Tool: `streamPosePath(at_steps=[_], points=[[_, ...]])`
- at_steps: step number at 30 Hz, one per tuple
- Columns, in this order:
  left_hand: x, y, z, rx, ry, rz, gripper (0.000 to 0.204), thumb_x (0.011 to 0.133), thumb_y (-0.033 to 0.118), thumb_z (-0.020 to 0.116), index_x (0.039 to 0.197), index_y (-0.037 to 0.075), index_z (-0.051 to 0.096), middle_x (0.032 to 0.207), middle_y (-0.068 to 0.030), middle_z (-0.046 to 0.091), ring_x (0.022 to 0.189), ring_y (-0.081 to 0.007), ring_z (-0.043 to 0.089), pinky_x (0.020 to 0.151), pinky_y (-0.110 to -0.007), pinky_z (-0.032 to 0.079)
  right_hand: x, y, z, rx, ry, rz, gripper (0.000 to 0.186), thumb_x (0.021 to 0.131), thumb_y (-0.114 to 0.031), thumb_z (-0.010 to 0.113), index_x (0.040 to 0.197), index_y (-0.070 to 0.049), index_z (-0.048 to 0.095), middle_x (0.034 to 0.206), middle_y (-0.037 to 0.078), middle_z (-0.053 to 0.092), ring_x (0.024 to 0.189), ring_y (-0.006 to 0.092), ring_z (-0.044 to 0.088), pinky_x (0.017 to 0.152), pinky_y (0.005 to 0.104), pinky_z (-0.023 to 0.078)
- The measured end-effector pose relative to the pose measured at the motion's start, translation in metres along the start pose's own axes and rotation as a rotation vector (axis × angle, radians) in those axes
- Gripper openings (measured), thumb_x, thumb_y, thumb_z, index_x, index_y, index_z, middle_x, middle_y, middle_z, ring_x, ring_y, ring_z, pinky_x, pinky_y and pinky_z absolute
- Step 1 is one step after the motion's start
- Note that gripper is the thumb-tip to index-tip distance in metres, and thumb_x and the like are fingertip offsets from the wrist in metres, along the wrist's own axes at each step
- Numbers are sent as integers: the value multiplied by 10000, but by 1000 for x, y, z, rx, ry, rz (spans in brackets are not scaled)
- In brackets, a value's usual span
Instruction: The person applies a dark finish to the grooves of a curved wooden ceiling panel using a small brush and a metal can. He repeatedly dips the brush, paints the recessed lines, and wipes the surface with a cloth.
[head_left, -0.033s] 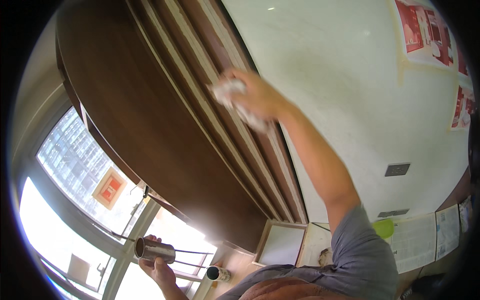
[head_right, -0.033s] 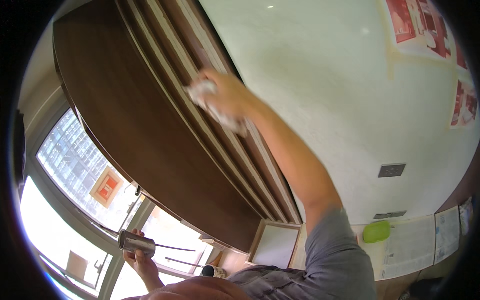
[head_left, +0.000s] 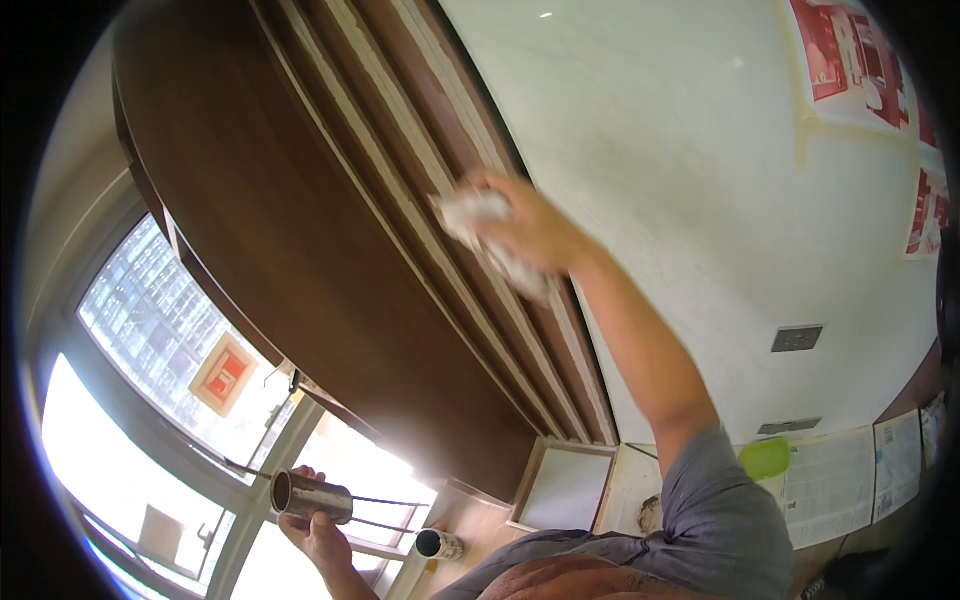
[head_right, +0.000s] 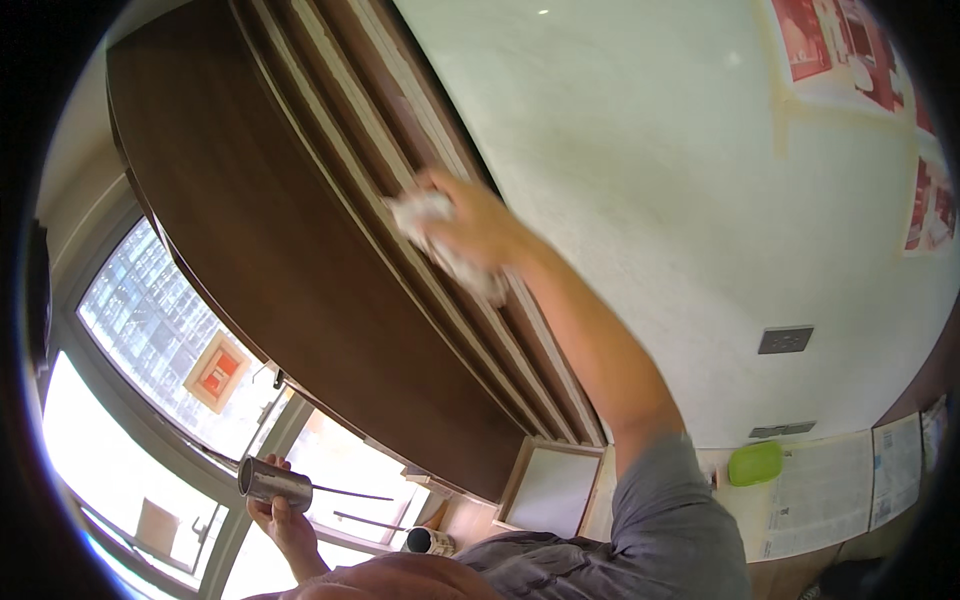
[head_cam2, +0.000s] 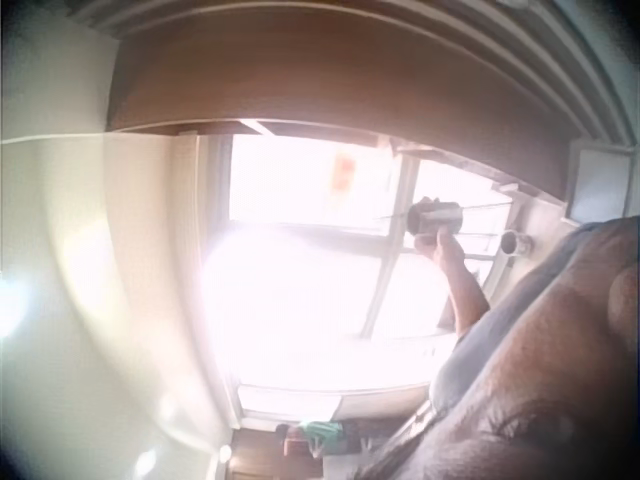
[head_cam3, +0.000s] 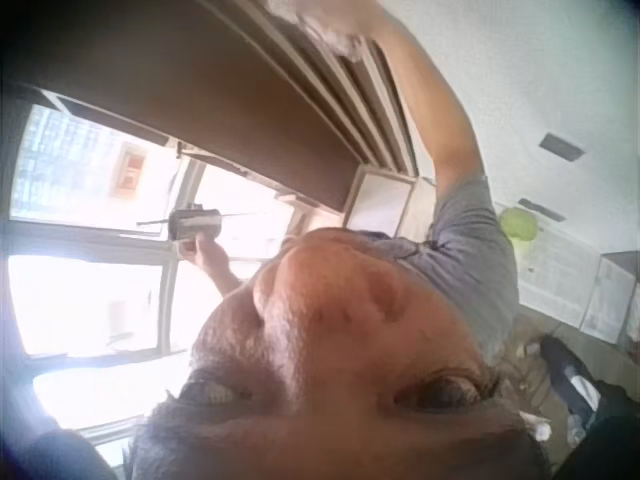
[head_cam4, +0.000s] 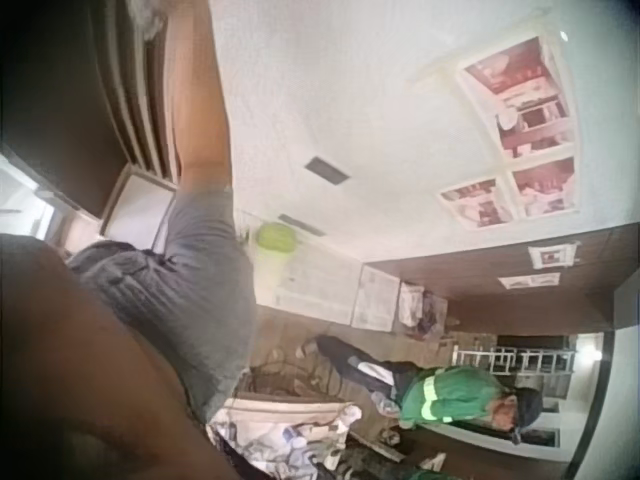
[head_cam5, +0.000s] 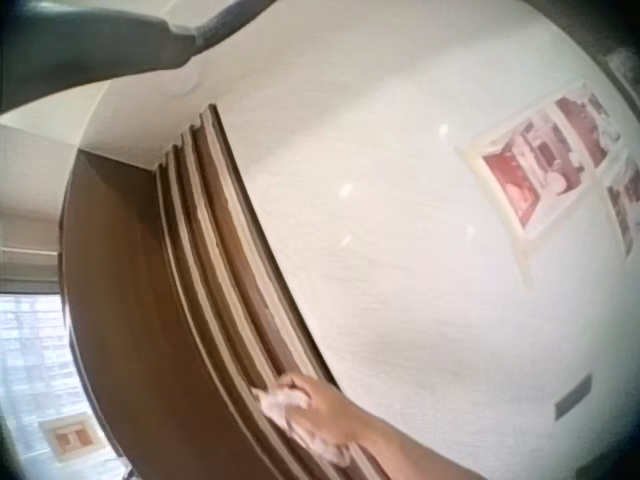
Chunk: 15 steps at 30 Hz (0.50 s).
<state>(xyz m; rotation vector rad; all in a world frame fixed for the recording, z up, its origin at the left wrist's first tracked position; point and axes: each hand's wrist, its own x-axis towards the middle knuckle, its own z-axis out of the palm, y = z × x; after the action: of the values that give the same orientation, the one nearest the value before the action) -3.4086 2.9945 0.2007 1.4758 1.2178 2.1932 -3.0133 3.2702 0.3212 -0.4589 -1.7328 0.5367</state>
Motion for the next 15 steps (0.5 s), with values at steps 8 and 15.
streamPosePath(at_steps=[8, 15], points=[[-4, 25, 36, -26, -278, 13, 950, 727, 470, 934, 1394, -62, 516, 1356, -222, 616, 1220, -329, 653, 1061, -458, 537, -361, 136, 60, 718, 196, 977, 541, 819, -62, 792, 1331, -23, 620, 1118, 82, 725, 996, 208, 693, 927, 362, 530], [-1, 25, 70, -26, -330, -44, 992, 660, 531, 959, 1350, -61, 564, 1277, -185, 653, 1174, -304, 675, 1011, -445, 569, -727, 180, 118, -42, 76, 1537, 306, 864, -202, 733, 1112, -22, 742, 949, 151, 764, 846, 257, 725, 713, 387, 548]])
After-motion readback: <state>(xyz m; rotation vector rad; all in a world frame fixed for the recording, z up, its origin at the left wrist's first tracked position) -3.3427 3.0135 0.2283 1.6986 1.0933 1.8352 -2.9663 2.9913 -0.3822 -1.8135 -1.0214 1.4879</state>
